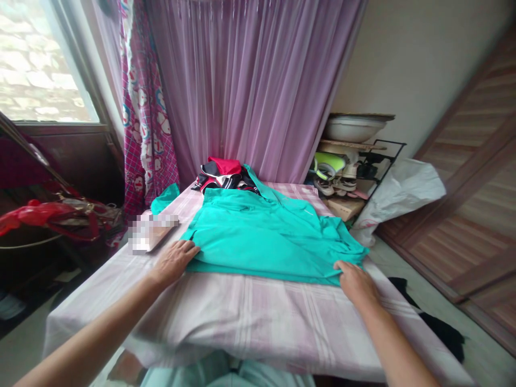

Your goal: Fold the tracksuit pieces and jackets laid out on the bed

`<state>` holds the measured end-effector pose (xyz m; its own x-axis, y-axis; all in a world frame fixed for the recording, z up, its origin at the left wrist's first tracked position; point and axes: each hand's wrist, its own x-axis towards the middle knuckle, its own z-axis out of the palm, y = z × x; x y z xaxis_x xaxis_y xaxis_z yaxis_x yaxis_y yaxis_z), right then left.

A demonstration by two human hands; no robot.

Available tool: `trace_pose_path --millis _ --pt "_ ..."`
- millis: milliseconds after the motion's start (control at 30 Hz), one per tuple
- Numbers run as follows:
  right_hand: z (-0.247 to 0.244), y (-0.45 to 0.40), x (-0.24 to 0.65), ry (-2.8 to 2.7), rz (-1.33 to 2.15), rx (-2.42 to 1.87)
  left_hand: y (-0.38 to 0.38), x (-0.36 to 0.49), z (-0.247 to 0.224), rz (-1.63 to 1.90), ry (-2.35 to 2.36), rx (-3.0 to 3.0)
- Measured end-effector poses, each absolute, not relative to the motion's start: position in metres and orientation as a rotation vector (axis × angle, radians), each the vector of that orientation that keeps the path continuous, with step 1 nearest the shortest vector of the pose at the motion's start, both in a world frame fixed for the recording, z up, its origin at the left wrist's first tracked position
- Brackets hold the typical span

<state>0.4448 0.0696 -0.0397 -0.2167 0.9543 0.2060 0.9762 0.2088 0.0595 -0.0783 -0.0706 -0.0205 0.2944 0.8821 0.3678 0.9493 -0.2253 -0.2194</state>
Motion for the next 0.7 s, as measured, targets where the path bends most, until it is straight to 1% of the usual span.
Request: trace_pose_path --millis 100,233,300,367,433,500,567,633,700 --pt "-0.041 0.072 0.446 -2.346 -0.24 -1.906 -0.074 -0.073 -0.015 -0.209 -1.694 -2.176" --pt "-0.039 0.076 0.452 -2.387 -0.115 -2.005 -0.079 -0.068 -0.006 -0.121 -1.829 -2.259" --pt "-0.031 0.078 0.453 -2.413 -0.071 -2.047 -0.079 -0.069 0.002 -0.077 -1.897 -2.326" --pt "-0.017 0.079 0.444 -2.438 -0.087 -1.996 -0.075 -0.072 0.013 -0.085 -1.95 -2.403" --pt "0.001 0.077 0.419 -2.468 -0.124 -1.832 -0.067 -0.076 0.025 -0.164 -1.993 -2.417" --pt "0.016 0.075 0.38 -2.5 -0.12 -1.63 -0.054 -0.08 0.032 -0.26 -2.049 -2.299" --pt "0.023 0.072 0.335 -2.53 -0.076 -1.433 -0.039 -0.084 0.034 -0.279 -2.13 -2.151" --pt "0.019 0.07 0.294 -2.571 -0.022 -1.332 -0.024 -0.088 0.03 -0.225 -2.213 -2.091" --pt "0.005 0.071 0.267 -2.645 0.062 -1.371 -0.013 -0.092 0.023 -0.154 -2.267 -2.116"
